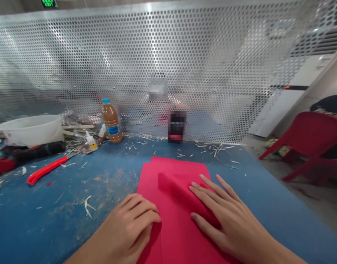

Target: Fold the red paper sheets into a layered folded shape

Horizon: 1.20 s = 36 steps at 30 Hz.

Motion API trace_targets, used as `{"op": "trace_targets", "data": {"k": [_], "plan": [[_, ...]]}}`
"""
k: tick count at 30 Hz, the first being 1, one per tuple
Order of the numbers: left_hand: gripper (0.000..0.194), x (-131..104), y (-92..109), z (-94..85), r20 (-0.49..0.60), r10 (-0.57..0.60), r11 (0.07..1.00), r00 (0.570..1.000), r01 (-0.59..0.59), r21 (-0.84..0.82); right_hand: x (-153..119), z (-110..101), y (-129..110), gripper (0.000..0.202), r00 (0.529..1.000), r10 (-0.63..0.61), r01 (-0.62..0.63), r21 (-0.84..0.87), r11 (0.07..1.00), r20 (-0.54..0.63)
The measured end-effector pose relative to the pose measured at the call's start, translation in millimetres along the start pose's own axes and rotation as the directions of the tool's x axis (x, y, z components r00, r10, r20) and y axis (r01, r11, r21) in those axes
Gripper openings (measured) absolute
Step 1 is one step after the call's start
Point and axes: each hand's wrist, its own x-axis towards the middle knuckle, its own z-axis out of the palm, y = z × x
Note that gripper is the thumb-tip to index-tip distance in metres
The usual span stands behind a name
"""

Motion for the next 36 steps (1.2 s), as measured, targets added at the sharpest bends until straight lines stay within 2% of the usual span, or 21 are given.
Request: {"op": "trace_targets", "data": {"k": [3,6,9,11,13,15,18,20,22,24,25,27,28,30,31,32,34,36], "plan": [[0.029,-1,-3,1.0,-0.006,-0.066,0.993,0.998,0.065,-0.098,1,-4,-4,0.050,0.999,0.046,-0.050,0.166,0.985,0.024],[0.026,-2,-11,3.4,-0.044,-0.211,0.948,0.976,0.194,-0.254,-1,-6,-8,0.058,0.999,0.039,-0.028,0.367,0.930,-0.022],[0.021,-3,-23,4.8,-0.118,-0.429,0.825,0.895,0.335,-0.455,-4,-12,-15,0.064,0.992,0.093,-0.027,0.561,0.827,-0.089],[0.023,-4,-30,5.0,-0.154,-0.553,0.711,0.819,0.368,-0.599,-6,-19,-21,0.060,0.965,0.242,-0.107,0.686,0.720,-0.103],[0.034,-4,-37,6.1,-0.145,-0.608,0.617,0.780,0.349,-0.706,-7,-29,-25,0.059,0.922,0.383,-0.187,0.810,0.556,-0.049],[0.051,-5,-44,9.3,-0.096,-0.590,0.557,0.802,0.318,-0.767,-6,-39,-27,0.062,0.890,0.451,-0.245,0.900,0.360,0.063],[0.072,-5,-53,16.6,-0.017,-0.489,0.460,0.872,0.241,-0.855,-1,-48,-20,0.070,0.856,0.489,-0.256,0.959,0.122,0.166],[0.076,-4,-55,20.0,0.011,-0.448,0.407,0.894,0.215,-0.888,4,-48,-11,0.075,0.840,0.515,-0.216,0.976,0.034,0.168],[0.073,-3,-54,20.6,0.055,-0.425,0.346,0.904,0.219,-0.912,7,-42,2,0.077,0.832,0.530,-0.195,0.981,-0.002,0.166],[0.068,-3,-50,18.7,0.064,-0.442,0.317,0.895,0.222,-0.922,9,-32,20,0.076,0.841,0.517,-0.191,0.982,0.015,0.156],[0.065,-4,-48,17.0,0.048,-0.460,0.332,0.887,0.222,-0.917,8,-27,30,0.071,0.842,0.510,-0.222,0.974,0.031,0.176],[0.054,-5,-43,12.2,-0.019,-0.490,0.460,0.872,0.240,-0.855,7,-19,50,0.057,0.853,0.494,-0.274,0.950,0.152,0.167],[0.048,-6,-41,9.1,-0.054,-0.484,0.563,0.874,0.264,-0.783,6,-17,60,0.047,0.876,0.450,-0.314,0.913,0.261,0.173],[0.039,-7,-36,2.1,-0.102,-0.408,0.802,0.907,0.303,-0.514,4,-15,73,0.033,0.914,0.368,-0.350,0.784,0.512,0.168],[0.037,-7,-34,-1.7,-0.108,-0.335,0.903,0.936,0.286,-0.322,3,-16,75,0.030,0.931,0.332,-0.337,0.697,0.632,0.149],[0.036,-7,-34,-5.5,-0.087,-0.242,0.965,0.966,0.231,-0.124,3,-17,75,0.028,0.948,0.292,-0.306,0.608,0.733,0.125],[0.034,-6,-36,-13.0,0.012,-0.096,0.984,0.995,0.093,0.153,2,-20,69,0.030,0.973,0.189,-0.227,0.438,0.870,0.128],[0.035,-7,-42,-19.6,0.077,-0.060,0.966,0.995,0.038,0.254,1,-24,58,0.034,0.973,0.101,-0.156,0.270,0.950,0.209]]}}
